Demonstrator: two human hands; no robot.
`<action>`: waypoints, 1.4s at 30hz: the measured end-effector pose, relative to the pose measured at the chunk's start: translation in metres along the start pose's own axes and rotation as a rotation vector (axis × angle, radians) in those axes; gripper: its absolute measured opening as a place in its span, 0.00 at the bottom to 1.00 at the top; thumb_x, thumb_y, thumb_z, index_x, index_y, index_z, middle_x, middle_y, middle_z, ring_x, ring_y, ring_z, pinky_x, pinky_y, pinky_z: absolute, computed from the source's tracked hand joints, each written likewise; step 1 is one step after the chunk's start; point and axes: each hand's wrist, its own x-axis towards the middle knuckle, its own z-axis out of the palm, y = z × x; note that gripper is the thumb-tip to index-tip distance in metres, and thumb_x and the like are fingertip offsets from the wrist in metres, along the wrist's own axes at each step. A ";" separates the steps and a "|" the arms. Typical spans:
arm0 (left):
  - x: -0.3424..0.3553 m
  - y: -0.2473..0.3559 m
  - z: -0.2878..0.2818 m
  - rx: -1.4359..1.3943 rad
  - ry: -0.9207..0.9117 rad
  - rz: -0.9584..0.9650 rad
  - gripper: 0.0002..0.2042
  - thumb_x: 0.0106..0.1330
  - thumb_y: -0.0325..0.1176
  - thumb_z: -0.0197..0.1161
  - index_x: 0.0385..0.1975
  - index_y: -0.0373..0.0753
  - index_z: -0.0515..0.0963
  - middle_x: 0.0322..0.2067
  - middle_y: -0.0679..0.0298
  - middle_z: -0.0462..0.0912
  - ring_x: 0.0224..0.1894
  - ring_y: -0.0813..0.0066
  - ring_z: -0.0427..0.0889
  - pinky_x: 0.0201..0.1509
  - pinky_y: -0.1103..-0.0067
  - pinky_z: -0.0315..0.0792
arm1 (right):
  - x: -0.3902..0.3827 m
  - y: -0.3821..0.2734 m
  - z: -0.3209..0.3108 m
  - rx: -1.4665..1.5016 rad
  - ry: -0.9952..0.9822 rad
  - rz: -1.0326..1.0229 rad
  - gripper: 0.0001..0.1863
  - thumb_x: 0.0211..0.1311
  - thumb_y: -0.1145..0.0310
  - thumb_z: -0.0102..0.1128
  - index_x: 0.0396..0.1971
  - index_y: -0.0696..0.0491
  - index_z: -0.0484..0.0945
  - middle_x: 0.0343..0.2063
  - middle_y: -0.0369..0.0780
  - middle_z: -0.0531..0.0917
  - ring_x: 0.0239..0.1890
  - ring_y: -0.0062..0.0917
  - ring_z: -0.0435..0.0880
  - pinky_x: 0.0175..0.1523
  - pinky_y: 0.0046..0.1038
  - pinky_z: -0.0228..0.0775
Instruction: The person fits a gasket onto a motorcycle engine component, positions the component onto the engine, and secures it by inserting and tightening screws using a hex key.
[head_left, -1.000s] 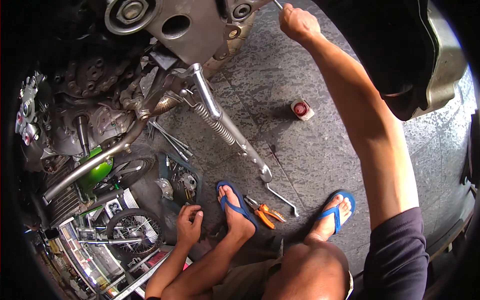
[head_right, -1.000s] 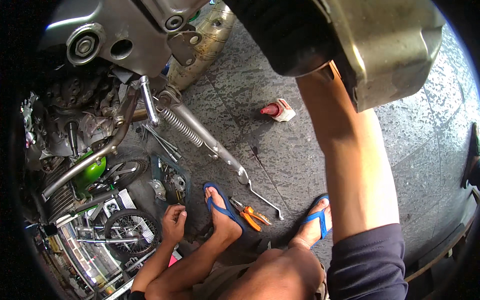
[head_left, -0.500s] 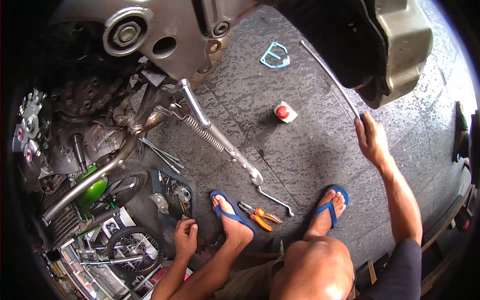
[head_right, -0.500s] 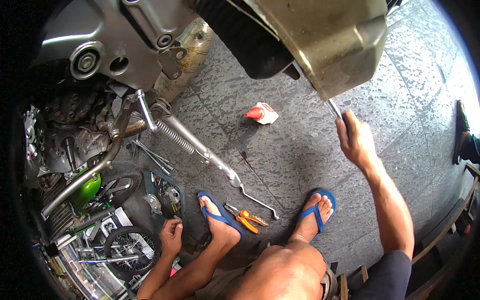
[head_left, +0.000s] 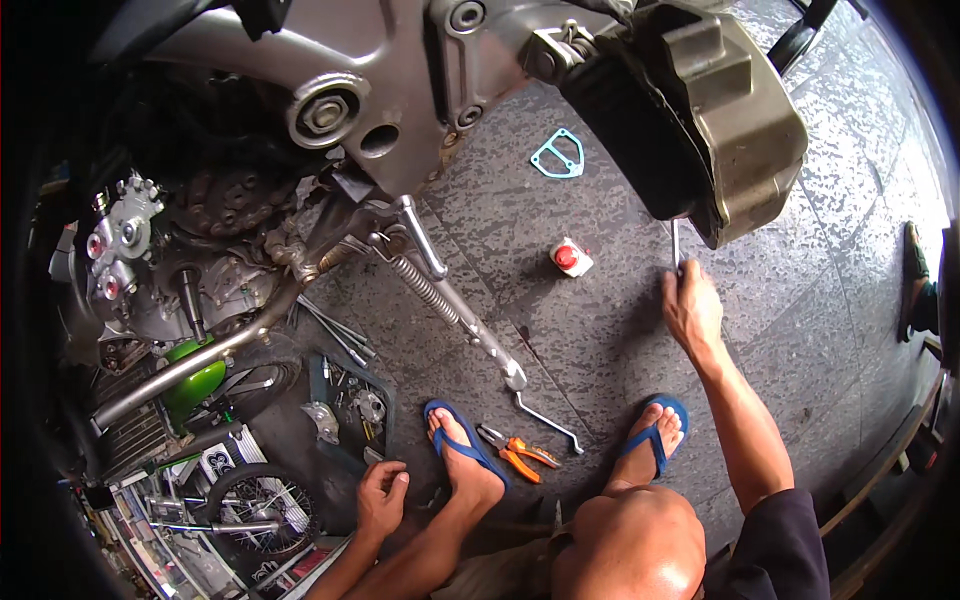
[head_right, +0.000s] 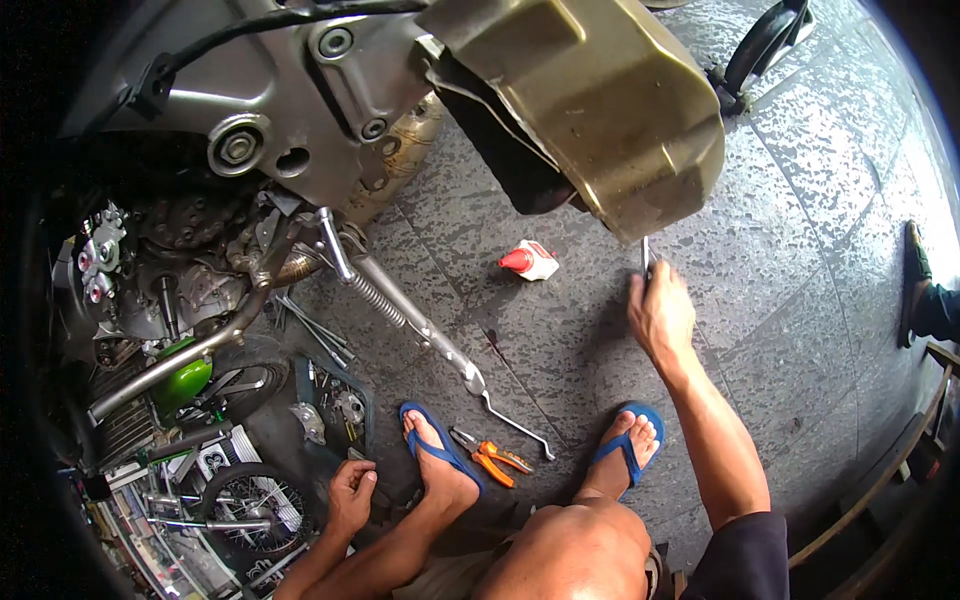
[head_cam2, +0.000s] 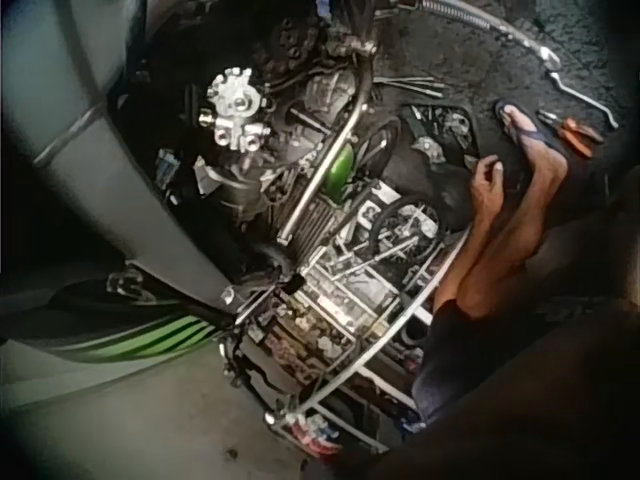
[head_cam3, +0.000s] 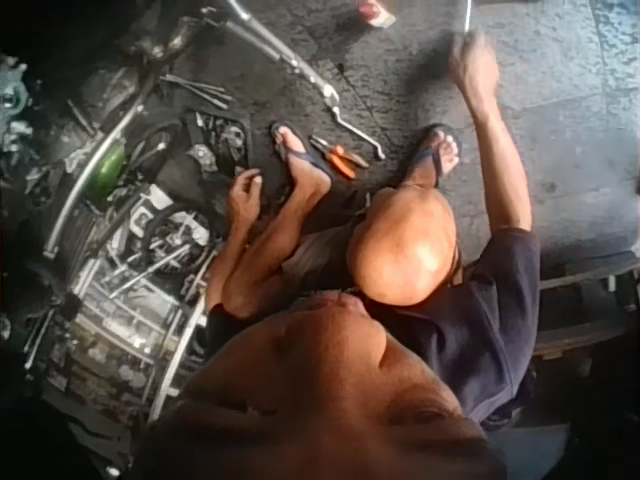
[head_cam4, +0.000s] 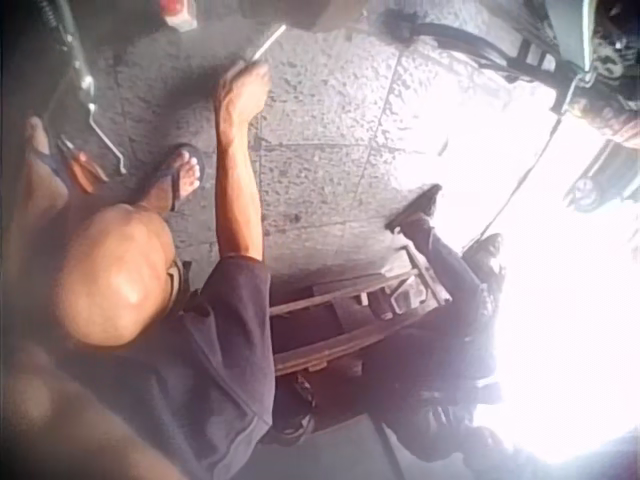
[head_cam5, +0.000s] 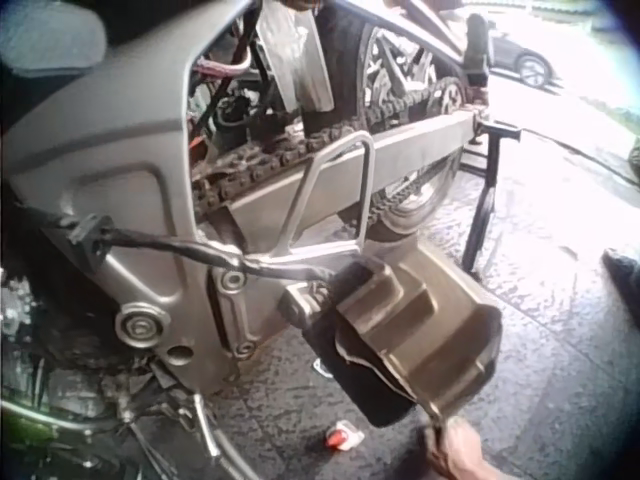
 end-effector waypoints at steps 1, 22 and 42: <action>0.000 0.000 -0.002 0.007 0.008 -0.017 0.08 0.64 0.29 0.62 0.39 0.33 0.80 0.32 0.60 0.81 0.31 0.75 0.81 0.37 0.78 0.74 | 0.014 -0.016 -0.008 -0.159 0.126 -0.149 0.17 0.61 0.62 0.59 0.46 0.54 0.73 0.35 0.54 0.79 0.37 0.51 0.79 0.43 0.49 0.73; 0.064 0.019 0.005 0.130 -0.130 0.077 0.09 0.65 0.30 0.63 0.41 0.32 0.80 0.30 0.64 0.83 0.32 0.81 0.80 0.38 0.81 0.75 | 0.159 -0.076 0.035 0.026 -0.111 -0.374 0.18 0.59 0.66 0.60 0.49 0.55 0.76 0.42 0.53 0.82 0.45 0.48 0.80 0.50 0.42 0.73; 0.073 -0.006 0.019 -0.631 -0.299 0.488 0.12 0.68 0.38 0.62 0.42 0.36 0.82 0.33 0.63 0.84 0.35 0.84 0.77 0.39 0.81 0.73 | -0.093 -0.267 -0.162 -0.010 -0.782 -0.585 0.09 0.58 0.68 0.62 0.31 0.58 0.84 0.25 0.48 0.83 0.29 0.40 0.84 0.36 0.36 0.74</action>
